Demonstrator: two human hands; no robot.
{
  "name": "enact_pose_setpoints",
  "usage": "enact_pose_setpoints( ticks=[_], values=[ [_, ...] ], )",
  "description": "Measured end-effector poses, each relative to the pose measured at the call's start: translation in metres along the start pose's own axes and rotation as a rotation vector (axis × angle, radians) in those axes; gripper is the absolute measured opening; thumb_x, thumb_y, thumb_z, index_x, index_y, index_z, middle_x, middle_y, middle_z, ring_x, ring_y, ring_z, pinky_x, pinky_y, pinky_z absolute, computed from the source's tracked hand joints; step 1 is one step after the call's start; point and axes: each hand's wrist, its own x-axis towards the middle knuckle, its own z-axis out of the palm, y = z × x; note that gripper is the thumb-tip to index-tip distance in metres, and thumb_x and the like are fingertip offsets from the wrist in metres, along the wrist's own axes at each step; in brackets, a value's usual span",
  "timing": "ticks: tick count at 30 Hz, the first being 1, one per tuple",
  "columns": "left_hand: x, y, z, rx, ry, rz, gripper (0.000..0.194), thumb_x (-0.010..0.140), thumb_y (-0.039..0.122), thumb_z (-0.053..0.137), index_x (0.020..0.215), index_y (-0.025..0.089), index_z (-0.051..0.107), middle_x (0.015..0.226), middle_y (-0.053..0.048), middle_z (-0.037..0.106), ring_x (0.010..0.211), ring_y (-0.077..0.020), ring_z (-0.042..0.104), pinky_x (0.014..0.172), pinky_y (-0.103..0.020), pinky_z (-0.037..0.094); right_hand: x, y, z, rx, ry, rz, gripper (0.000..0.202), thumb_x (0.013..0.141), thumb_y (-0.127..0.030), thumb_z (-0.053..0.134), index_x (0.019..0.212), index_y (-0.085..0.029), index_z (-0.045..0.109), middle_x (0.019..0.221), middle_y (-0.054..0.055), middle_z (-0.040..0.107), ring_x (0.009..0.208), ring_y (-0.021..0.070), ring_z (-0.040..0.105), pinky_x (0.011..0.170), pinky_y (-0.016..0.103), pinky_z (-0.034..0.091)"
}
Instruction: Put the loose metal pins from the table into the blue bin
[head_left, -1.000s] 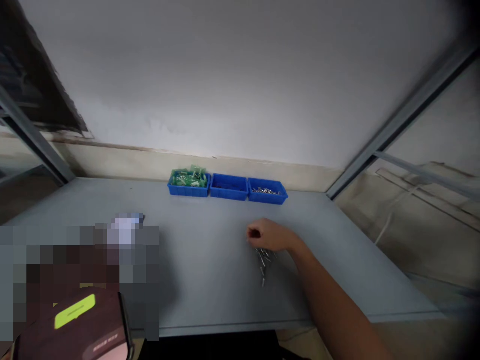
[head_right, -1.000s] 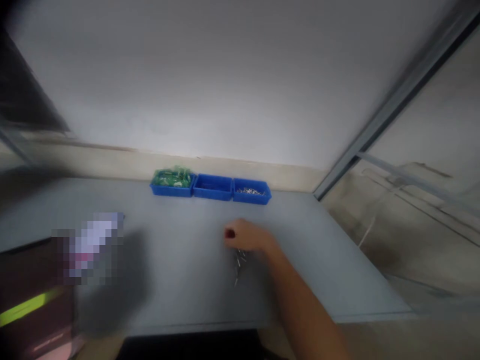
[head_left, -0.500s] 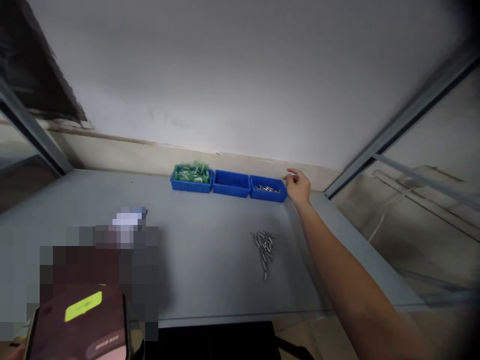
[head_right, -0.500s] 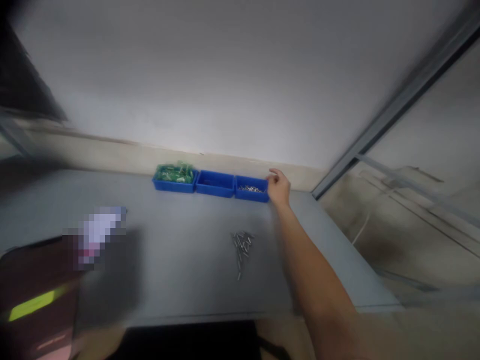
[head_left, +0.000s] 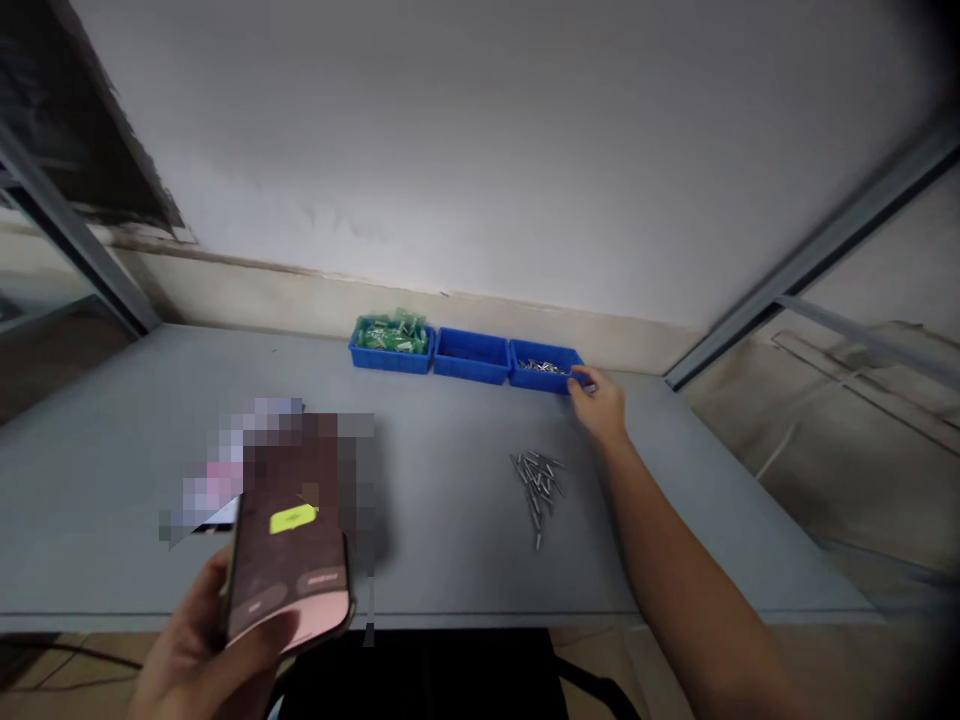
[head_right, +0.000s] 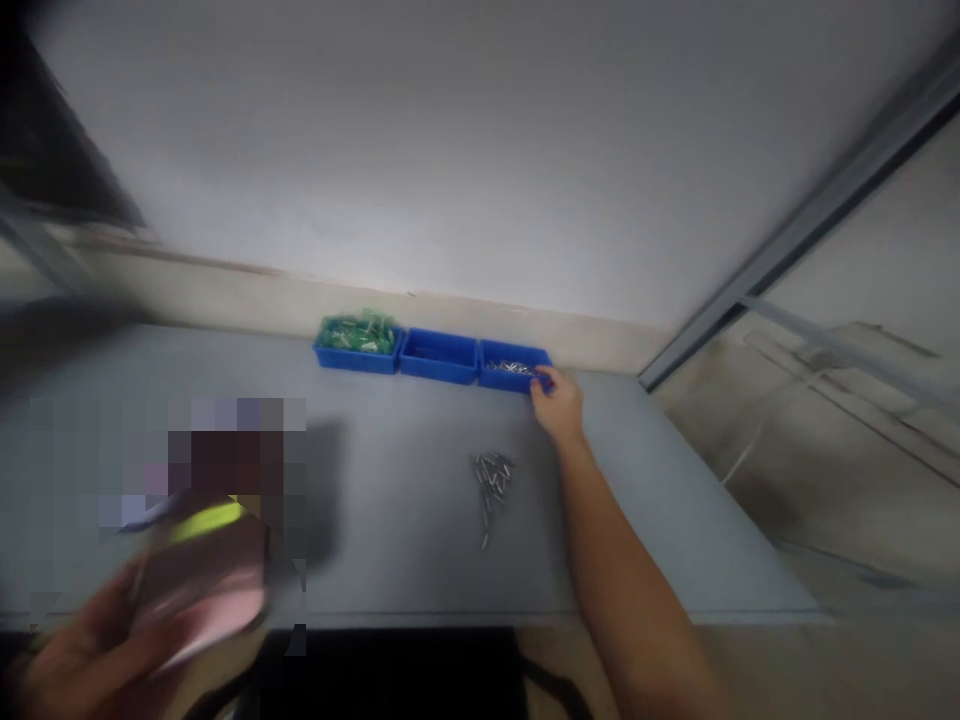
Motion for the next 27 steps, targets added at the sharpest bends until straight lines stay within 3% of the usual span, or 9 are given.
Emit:
enact_pose_setpoints(
  ticks=[3, 6, 9, 13, 18, 27],
  values=[
    [-0.005, 0.008, 0.032, 0.050, -0.057, -0.060, 0.072, 0.041, 0.020, 0.086, 0.109, 0.022, 0.063, 0.101, -0.008, 0.070, 0.090, -0.0318, 0.066, 0.068, -0.035, 0.059, -0.005, 0.007, -0.002, 0.040, -0.031, 0.034, 0.040, 0.077, -0.040, 0.053, 0.105, -0.015, 0.067, 0.094, 0.011, 0.067, 0.077, 0.0224, 0.059, 0.070, 0.037, 0.049],
    [-0.007, 0.014, 0.047, 0.033, -0.035, -0.058, 0.070, 0.042, 0.020, 0.082, 0.110, 0.020, 0.064, 0.099, -0.008, 0.070, 0.086, -0.0312, 0.066, 0.064, -0.035, 0.058, -0.005, 0.010, -0.005, 0.037, 0.006, 0.037, 0.039, 0.077, -0.041, 0.054, 0.104, -0.016, 0.067, 0.091, 0.010, 0.066, 0.072, 0.0200, 0.057, 0.067, 0.035, 0.048],
    [-0.005, 0.014, 0.051, -0.027, 0.028, -0.012, 0.056, 0.045, 0.020, 0.078, 0.100, 0.020, 0.067, 0.087, -0.005, 0.070, 0.078, -0.0277, 0.066, 0.057, -0.031, 0.056, -0.003, 0.009, -0.008, 0.009, 0.111, 0.019, 0.037, 0.077, -0.039, 0.054, 0.103, -0.017, 0.068, 0.090, 0.009, 0.065, 0.069, 0.0182, 0.056, 0.066, 0.034, 0.048],
    [-0.001, 0.009, 0.052, -0.062, 0.025, 0.001, 0.048, 0.050, 0.020, 0.076, 0.096, 0.021, 0.067, 0.087, -0.003, 0.069, 0.077, -0.0243, 0.065, 0.060, -0.029, 0.055, -0.002, 0.007, -0.010, 0.013, 0.116, -0.031, 0.036, 0.078, -0.038, 0.056, 0.105, -0.017, 0.067, 0.092, 0.009, 0.064, 0.072, 0.0177, 0.055, 0.065, 0.032, 0.047],
    [-0.004, 0.005, 0.055, -0.038, 0.057, 0.025, 0.050, 0.051, 0.024, 0.074, 0.100, 0.021, 0.064, 0.087, -0.005, 0.068, 0.077, -0.0269, 0.065, 0.061, -0.033, 0.055, -0.004, 0.006, -0.009, 0.003, 0.109, -0.027, 0.035, 0.078, -0.038, 0.057, 0.105, -0.017, 0.067, 0.090, 0.008, 0.064, 0.066, 0.0153, 0.053, 0.065, 0.033, 0.047],
    [-0.023, 0.014, 0.062, 0.064, 0.020, 0.088, 0.057, 0.048, 0.022, 0.076, 0.104, 0.027, 0.065, 0.098, -0.004, 0.069, 0.098, -0.0338, 0.062, 0.073, -0.039, 0.057, -0.005, 0.002, -0.009, 0.030, 0.109, -0.009, 0.033, 0.075, -0.037, 0.057, 0.101, -0.018, 0.067, 0.089, 0.008, 0.065, 0.071, 0.0178, 0.056, 0.063, 0.032, 0.046]
  ],
)
